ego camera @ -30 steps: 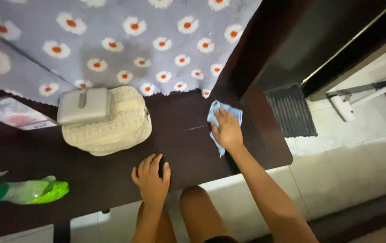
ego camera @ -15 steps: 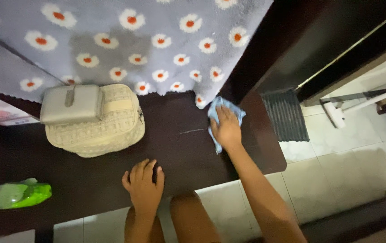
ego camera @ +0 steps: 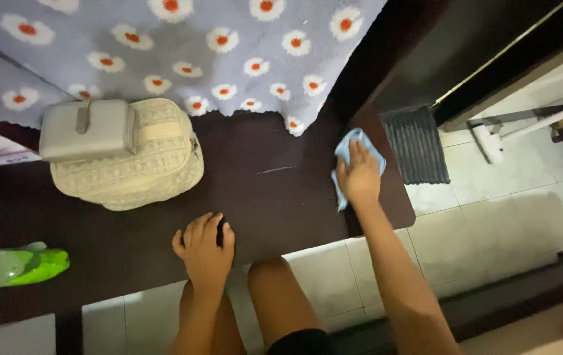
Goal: The person cleans a dark wooden table by first moving a white bag and other items aside. They spray a green cleaning liquid onto the surface and wipe it with a blue cloth. The person then cleans the side of the table and returns the items to their original positions.
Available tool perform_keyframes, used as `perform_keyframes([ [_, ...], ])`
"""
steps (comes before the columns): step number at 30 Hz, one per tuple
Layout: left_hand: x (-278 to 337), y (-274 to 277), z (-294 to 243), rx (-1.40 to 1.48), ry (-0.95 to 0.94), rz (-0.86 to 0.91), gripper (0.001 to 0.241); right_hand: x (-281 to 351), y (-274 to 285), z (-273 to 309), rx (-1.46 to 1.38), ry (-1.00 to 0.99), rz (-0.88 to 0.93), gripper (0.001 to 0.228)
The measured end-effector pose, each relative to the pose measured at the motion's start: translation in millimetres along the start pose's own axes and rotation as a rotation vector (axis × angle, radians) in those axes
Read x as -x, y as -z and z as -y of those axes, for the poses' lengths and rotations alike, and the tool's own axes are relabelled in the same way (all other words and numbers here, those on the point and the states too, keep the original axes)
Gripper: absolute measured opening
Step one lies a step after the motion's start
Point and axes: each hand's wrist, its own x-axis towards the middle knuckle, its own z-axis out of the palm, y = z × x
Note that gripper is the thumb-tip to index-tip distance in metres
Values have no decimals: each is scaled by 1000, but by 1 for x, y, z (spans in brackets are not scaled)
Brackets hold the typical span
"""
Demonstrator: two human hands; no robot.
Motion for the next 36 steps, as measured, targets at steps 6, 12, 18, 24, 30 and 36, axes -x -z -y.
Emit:
perform_keyframes([
  [6, 8, -22, 14, -6, -2, -54, 18, -28, -23, -13, -124, -197, 113, 55],
  [12, 4, -19, 12, -54, -38, -149, 15, 27, 51, 21, -117, -156, 98, 52],
  [18, 6, -22, 13, 2, -23, -107, 16, 79, 72, 42, -18, -40, 30, 56],
  [24, 7, -15, 14, 37, -65, -176, 19, 117, 11, 118, -235, 143, 22, 51],
  [30, 13, -26, 22, 133, -65, -182, 28, 114, 54, 223, -366, 289, -1, 56],
  [36, 12, -23, 19, 94, -67, -147, 32, 102, 72, 129, -544, 328, -128, 27],
])
